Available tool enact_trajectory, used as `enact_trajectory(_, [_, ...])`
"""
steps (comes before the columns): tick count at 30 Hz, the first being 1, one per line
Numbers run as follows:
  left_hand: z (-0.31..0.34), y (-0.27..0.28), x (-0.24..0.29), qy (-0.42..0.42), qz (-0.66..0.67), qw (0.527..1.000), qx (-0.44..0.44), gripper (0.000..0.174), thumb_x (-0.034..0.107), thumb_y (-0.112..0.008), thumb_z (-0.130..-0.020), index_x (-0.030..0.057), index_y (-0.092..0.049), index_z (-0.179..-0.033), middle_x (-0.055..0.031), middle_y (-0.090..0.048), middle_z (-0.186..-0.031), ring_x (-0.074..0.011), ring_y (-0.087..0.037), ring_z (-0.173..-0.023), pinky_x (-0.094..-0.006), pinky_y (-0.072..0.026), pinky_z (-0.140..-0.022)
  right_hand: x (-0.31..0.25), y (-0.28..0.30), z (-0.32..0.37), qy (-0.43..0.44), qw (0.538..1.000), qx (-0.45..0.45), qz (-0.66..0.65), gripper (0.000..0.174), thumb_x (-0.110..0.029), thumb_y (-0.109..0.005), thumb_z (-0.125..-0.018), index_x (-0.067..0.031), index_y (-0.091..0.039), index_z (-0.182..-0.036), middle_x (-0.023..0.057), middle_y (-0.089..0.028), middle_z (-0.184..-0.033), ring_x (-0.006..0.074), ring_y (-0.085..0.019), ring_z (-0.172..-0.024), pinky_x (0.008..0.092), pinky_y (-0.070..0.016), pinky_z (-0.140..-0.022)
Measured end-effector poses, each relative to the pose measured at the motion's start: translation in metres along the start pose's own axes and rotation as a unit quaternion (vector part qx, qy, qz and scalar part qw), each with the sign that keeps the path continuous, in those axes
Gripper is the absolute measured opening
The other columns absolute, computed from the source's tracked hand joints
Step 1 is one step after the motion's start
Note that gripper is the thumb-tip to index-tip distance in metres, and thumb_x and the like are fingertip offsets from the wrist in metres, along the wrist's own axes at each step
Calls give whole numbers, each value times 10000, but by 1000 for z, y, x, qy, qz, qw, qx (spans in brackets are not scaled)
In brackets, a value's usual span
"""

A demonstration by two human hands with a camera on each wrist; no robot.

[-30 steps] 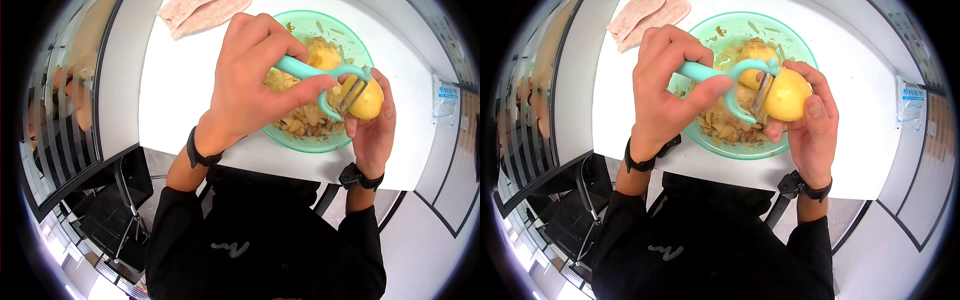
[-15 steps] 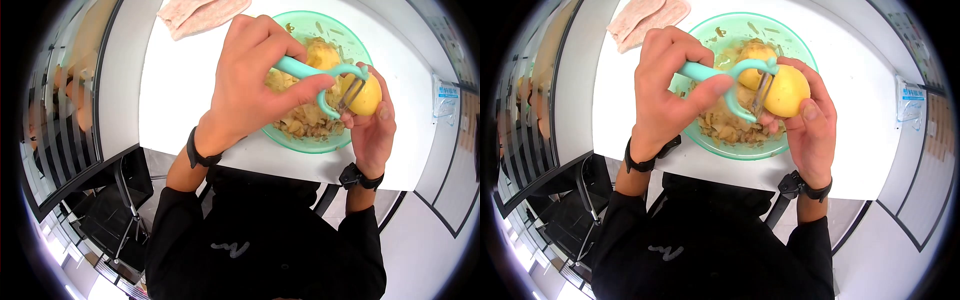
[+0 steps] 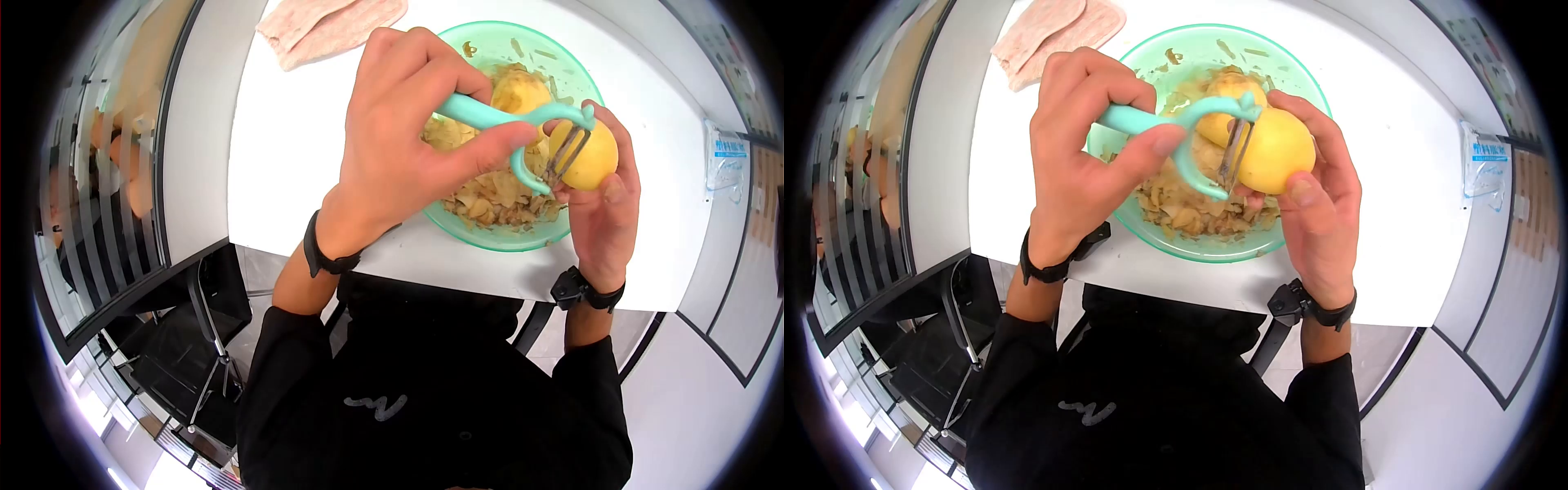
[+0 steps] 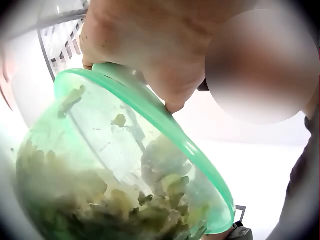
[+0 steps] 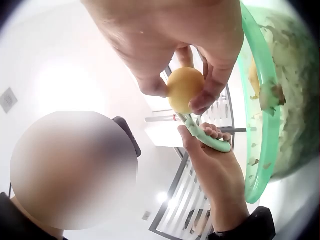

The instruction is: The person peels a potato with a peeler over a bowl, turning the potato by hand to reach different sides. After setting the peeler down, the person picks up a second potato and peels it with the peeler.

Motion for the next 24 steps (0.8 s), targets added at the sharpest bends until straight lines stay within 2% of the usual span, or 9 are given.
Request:
enact_trajectory(6, [1, -2, -1, 12, -8, 1000, -1, 248, 216, -845, -751, 74, -666, -849, -29, -603, -878, -223, -503, -874, -334, -414, -751, 4, -2, -1, -1, 998, 54, 11, 745, -370, -737, -879, 50, -465, -1431, 129, -626, -1268, 170, -661, -1067, 272, -562, -831])
enact_trajectory(9, [0, -1, 1, 10, -18, 1000, -3, 253, 216, -844, -756, 66, -664, -852, -31, -604, -877, -225, -508, -881, -337, -417, -755, 6, 3, -1, -8, 999, 45, 7, 729, -363, -742, -878, 37, -472, -1424, 120, -618, -1285, 166, -642, -1104, 265, -555, -846])
enact_trajectory(12, [1, -2, -2, -2, -26, 1000, -1, 250, 215, -838, -768, 60, -664, -860, -39, -602, -886, -227, -515, -888, -337, -421, -764, 3, 3, -1, -16, 998, 50, 45, 907, -523, -730, -850, 40, -408, -1484, 229, -630, -1304, 250, -658, -1177, 294, -563, -896])
enact_trajectory(15, [1, 0, -2, 23, -16, 1000, 4, 244, 216, -829, -780, 58, -665, -867, -47, -597, -896, -227, -517, -895, -336, -424, -774, -1, -3, -1, -20, 997, 64, -33, 752, -453, -692, -893, 33, -493, -1432, 133, -627, -1316, 146, -640, -1090, 227, -515, -756])
enact_trajectory(16, [2, 1, -2, 37, -20, 999, -2, 241, 227, -819, -790, 58, -666, -870, -54, -591, -901, -226, -517, -904, -336, -425, -782, -4, 0, -2, -33, 999, 28, -9, 766, -517, -613, -930, 43, -494, -1439, 165, -661, -1259, 147, -667, -971, 226, -486, -686])
enact_trajectory(19, [1, 1, -2, 34, -14, 999, -3, 241, 234, -811, -790, 60, -663, -867, -53, -588, -899, -226, -515, -911, -339, -424, -783, -3, 5, -4, -44, 997, -15, -54, 758, -531, -542, -967, 48, -480, -1453, 192, -680, -1194, 156, -673, -836, 229, -471, -645])
enact_trajectory(20, [2, 0, -1, 35, -16, 999, -9, 257, 257, -808, -781, 63, -662, -865, -52, -585, -899, -230, -513, -911, -343, -423, -783, -1, 6, -4, -37, 997, -29, -68, 744, -522, -485, -996, 51, -462, -1470, 206, -674, -1190, 166, -671, -774, 242, -488, -635])
enact_trajectory(24, [1, -2, 3, 30, -7, 999, -19, 283, 285, -814, -759, 70, -662, -862, -54, -585, -903, -236, -509, -912, -345, -422, -786, -7, -5, -4, -36, 997, 14, -64, 724, -482, -505, -1002, 55, -439, -1483, 196, -674, -1176, 200, -698, -826, 287, -554, -685])
Point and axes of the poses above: each hand's wrist, its own z-axis away from the middle knuckle, its own y-axis out of the back of the hand, x = y × z, the point moved 2 cm from there along -z, towards the middle knuckle
